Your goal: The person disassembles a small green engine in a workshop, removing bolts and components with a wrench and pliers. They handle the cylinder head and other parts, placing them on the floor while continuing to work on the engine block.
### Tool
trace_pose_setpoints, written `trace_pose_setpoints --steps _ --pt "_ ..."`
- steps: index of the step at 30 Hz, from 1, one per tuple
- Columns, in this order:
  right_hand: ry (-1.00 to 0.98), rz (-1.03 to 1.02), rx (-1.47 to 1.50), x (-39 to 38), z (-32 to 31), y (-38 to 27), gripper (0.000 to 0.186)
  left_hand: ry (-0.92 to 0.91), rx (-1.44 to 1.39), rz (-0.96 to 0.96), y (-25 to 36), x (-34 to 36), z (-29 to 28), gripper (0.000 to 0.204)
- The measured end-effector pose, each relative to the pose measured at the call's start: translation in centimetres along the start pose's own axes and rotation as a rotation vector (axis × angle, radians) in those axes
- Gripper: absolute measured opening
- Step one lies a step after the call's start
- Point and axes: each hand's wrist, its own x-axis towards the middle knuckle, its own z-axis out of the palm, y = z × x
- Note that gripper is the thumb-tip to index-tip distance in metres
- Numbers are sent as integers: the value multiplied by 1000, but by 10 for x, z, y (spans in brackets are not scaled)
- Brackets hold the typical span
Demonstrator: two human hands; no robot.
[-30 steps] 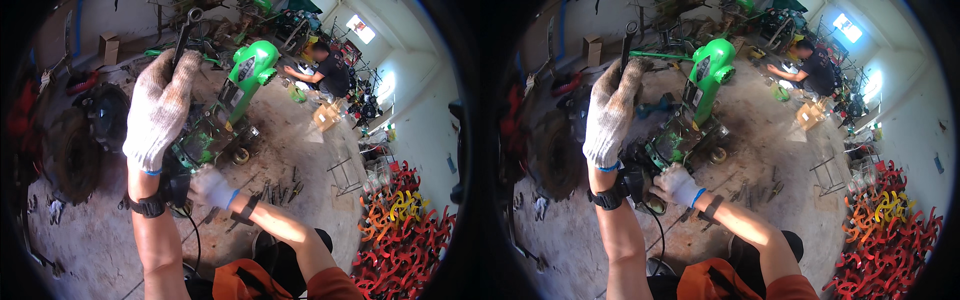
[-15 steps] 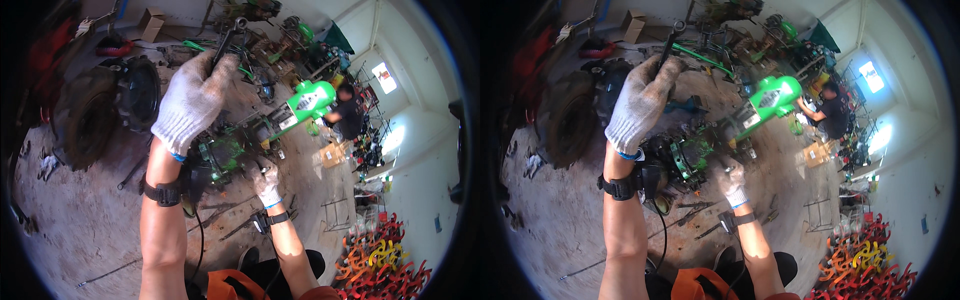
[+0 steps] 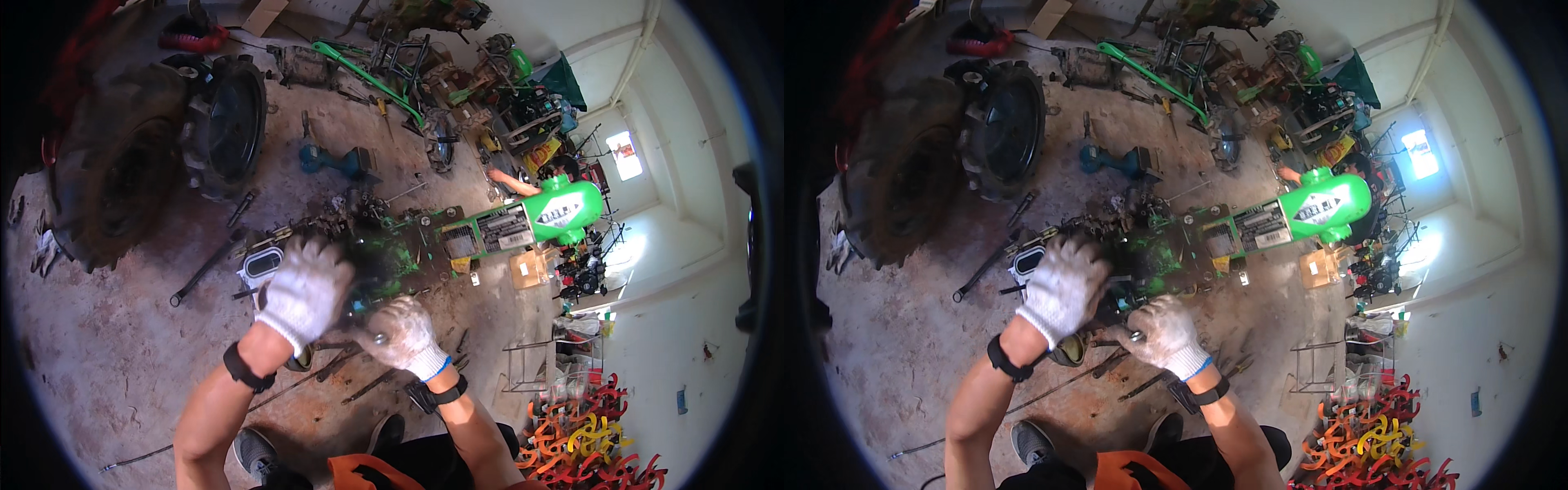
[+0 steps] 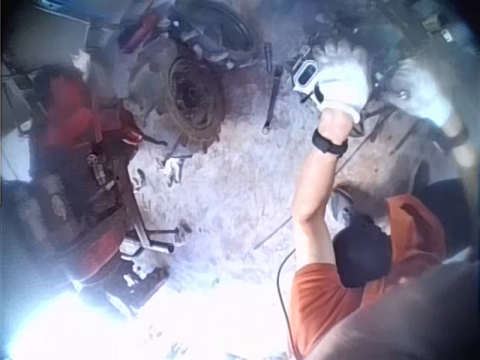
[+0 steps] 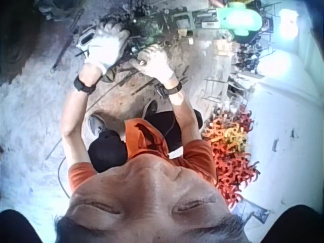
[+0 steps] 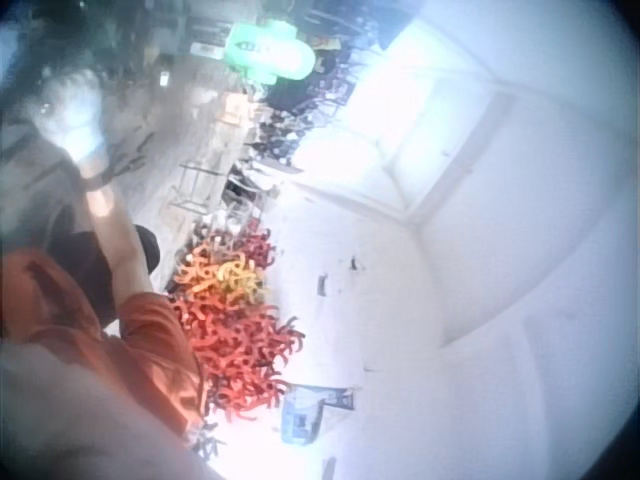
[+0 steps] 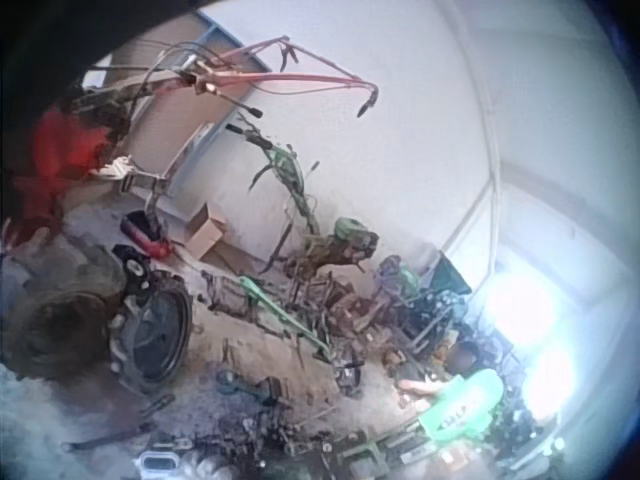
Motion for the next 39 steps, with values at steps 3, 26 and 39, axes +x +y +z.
trace_pose_setpoints --steps 3,26,39 --pt "-40 -84 40 9 -3 -1 37 -113 -66 -28 -3 -9 12 22" --pt "-29 354 1036 -55 -18 66 53 -276 -108 54 -21 0 11 14" --pt "-155 -28 698 -25 -35 59 9 -351 -47 86 -23 -2 10 13"
